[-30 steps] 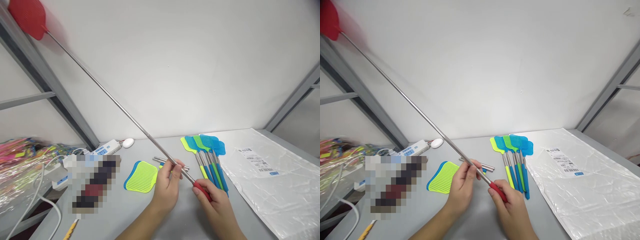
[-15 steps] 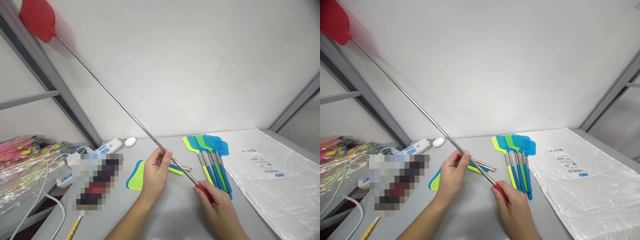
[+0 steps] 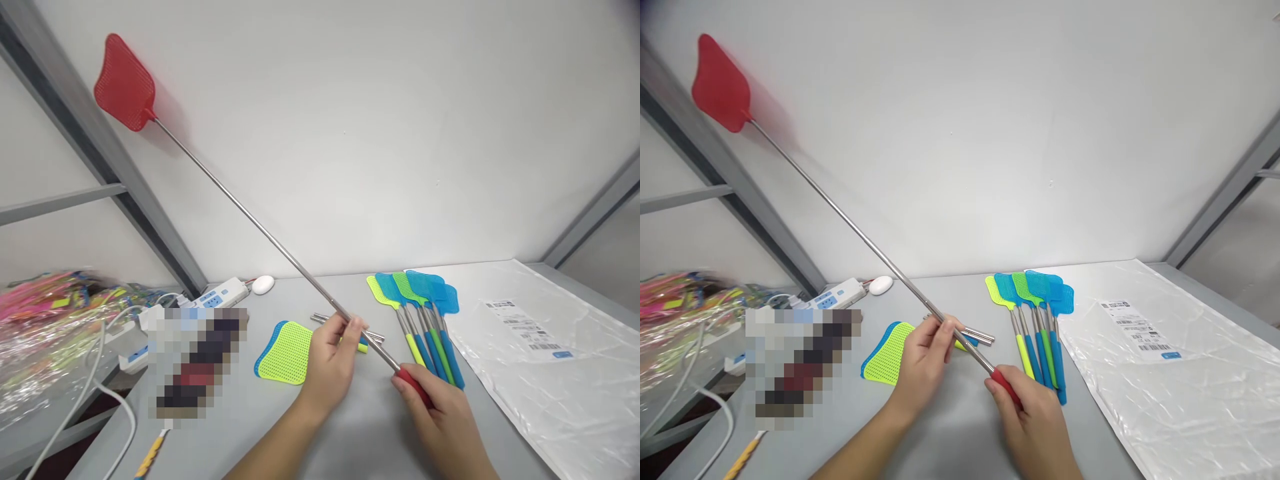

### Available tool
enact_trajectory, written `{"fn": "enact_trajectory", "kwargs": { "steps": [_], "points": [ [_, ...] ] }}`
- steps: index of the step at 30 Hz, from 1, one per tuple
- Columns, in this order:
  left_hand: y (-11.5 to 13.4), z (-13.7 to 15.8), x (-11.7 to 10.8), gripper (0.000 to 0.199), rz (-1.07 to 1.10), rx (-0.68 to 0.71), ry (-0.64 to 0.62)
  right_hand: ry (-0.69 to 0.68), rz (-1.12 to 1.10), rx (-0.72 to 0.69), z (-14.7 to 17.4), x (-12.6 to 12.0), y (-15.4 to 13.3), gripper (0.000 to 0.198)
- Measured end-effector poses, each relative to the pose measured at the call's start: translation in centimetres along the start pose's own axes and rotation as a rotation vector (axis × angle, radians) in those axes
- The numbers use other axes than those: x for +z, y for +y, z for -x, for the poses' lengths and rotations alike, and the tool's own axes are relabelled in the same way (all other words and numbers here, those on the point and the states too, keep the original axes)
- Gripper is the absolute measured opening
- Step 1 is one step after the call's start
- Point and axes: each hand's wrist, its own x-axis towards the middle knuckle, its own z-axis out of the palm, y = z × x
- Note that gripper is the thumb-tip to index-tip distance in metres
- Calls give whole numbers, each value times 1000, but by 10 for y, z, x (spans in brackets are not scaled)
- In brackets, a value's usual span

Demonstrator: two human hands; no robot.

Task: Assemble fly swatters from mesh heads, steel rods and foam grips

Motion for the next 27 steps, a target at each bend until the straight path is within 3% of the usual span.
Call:
{"fn": "enact_trajectory", "kwargs": {
  "steps": [4,8,13,16,21,27],
  "points": [
    [8,-13,-15,34,110,30,206,-1,-2,7,1,2,-2,26],
    [13,-25,-31,30,138,50,259,-26,21,54,2,4,-4,34],
    [13,-29,-37,32,20,7,217,-75,72,95,1,4,-2,35],
    [8,-23,-28,33,-71,-21,170,-58,98,93,0,5,2,32],
    [-1,-5,2,36,-142,-82,-64,-32,52,98,-1,5,4,32],
    [2,-5,2,37,-147,-77,-95,-15,28,95,-1,2,-1,34]
  ]
}}
